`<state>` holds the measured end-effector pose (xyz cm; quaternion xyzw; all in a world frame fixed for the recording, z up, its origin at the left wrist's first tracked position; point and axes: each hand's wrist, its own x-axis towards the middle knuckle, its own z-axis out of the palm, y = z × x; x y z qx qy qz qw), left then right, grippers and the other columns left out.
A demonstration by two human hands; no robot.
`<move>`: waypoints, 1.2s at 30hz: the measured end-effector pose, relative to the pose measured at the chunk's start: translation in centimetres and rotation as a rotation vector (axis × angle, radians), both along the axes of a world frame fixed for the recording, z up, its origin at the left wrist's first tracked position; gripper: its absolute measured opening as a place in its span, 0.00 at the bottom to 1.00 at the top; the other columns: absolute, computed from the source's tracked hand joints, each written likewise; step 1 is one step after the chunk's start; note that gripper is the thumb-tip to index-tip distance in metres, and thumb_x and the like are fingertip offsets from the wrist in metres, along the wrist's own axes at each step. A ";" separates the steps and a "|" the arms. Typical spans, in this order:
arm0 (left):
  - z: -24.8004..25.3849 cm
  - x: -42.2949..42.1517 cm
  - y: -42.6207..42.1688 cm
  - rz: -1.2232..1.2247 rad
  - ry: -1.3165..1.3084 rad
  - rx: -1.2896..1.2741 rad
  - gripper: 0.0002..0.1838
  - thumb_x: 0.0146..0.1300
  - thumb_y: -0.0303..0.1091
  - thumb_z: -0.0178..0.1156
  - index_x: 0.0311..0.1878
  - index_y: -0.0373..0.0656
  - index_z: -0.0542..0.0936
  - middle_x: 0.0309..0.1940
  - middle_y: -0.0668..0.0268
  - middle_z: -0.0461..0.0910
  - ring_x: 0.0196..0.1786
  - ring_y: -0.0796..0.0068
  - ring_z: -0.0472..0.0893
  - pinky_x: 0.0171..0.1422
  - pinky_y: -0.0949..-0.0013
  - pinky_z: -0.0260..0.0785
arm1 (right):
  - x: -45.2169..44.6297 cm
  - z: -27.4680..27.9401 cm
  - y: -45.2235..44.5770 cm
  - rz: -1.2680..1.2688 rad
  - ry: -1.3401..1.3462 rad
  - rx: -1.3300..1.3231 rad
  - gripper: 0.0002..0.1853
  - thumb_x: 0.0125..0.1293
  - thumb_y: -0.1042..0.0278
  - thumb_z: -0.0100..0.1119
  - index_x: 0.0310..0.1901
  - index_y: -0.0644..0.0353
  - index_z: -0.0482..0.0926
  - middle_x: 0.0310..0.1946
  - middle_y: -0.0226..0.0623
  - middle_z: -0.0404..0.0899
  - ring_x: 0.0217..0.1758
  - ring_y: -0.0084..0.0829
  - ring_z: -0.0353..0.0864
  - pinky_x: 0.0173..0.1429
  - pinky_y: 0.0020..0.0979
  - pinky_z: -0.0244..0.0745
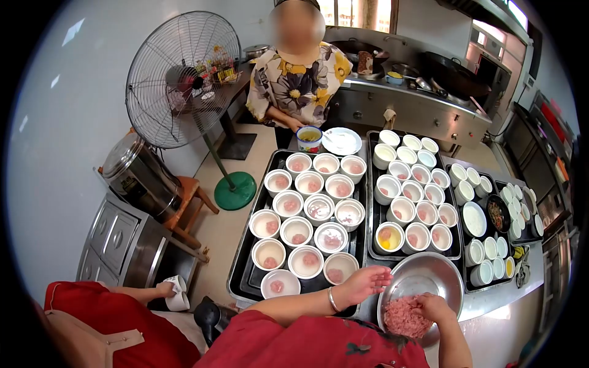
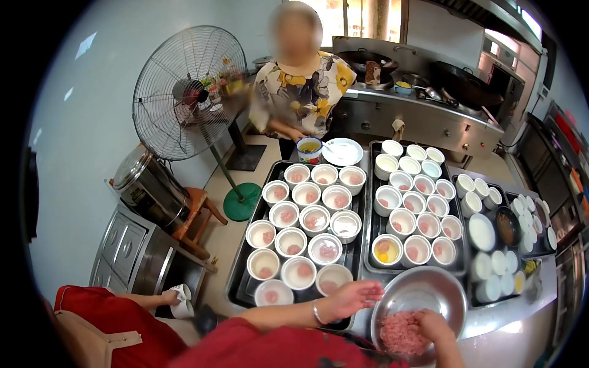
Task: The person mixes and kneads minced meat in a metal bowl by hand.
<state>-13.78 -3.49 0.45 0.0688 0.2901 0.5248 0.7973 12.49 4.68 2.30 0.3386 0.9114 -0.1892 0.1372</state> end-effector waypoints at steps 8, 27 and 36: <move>0.4 1.3 0.0 -0.064 -0.013 0.007 0.14 0.58 0.41 0.49 0.43 0.44 0.72 0.41 0.67 0.74 0.44 0.75 0.72 0.48 0.70 0.62 | -1.8 0.1 -1.4 -0.068 -0.047 0.116 0.14 0.48 0.56 0.57 0.36 0.52 0.77 0.35 0.44 0.74 0.41 0.40 0.73 0.45 0.37 0.68; 1.0 1.6 0.0 -0.123 0.020 0.021 0.15 0.58 0.41 0.49 0.44 0.43 0.72 0.41 0.67 0.74 0.44 0.75 0.71 0.48 0.70 0.62 | 2.7 -2.0 -2.4 -0.174 0.091 0.192 0.14 0.42 0.67 0.62 0.34 0.56 0.76 0.38 0.44 0.73 0.41 0.43 0.73 0.46 0.35 0.69; 1.6 2.0 -0.2 -0.129 0.014 0.036 0.14 0.57 0.40 0.50 0.43 0.43 0.72 0.40 0.66 0.74 0.43 0.74 0.72 0.47 0.70 0.63 | 1.6 -0.1 -3.3 -0.128 0.085 0.061 0.17 0.42 0.67 0.61 0.38 0.56 0.75 0.44 0.46 0.69 0.51 0.47 0.65 0.53 0.39 0.63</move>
